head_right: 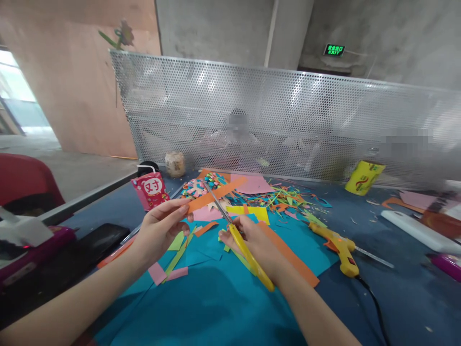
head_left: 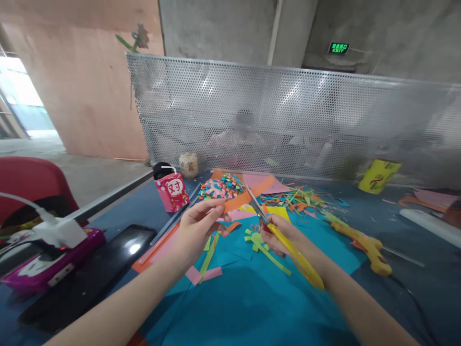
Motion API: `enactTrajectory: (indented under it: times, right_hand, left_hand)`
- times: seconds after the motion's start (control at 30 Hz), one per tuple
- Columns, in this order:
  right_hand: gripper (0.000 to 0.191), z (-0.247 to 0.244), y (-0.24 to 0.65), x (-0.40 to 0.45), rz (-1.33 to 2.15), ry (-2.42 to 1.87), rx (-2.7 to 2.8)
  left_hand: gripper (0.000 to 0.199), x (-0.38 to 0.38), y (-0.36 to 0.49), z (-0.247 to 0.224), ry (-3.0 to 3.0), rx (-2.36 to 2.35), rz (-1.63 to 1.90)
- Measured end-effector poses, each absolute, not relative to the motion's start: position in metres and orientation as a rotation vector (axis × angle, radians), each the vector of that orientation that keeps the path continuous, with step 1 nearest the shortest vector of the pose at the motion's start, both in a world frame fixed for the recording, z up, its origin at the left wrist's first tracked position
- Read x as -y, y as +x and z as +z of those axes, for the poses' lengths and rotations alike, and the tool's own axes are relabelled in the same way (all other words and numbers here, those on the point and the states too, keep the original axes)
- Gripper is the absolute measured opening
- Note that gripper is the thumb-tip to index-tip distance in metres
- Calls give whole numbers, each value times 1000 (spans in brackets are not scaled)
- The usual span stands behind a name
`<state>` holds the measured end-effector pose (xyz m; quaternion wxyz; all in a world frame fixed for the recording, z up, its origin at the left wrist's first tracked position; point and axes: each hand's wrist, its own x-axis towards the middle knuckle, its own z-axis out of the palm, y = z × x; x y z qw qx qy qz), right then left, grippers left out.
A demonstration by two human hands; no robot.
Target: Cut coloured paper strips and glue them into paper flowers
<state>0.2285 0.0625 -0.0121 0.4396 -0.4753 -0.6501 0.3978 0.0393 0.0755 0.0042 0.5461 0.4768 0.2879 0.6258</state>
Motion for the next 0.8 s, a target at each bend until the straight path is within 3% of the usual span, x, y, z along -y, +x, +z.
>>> enactTrajectory:
  times: [0.2, 0.8]
  right_hand:
    - [17, -12, 230, -69, 998, -1166, 1720]
    - [22, 17, 224, -45, 917, -1377, 1984]
  left_hand:
    - [12, -76, 38, 2, 1191, -733, 1444]
    - [13, -71, 43, 7, 1618, -920, 1343]
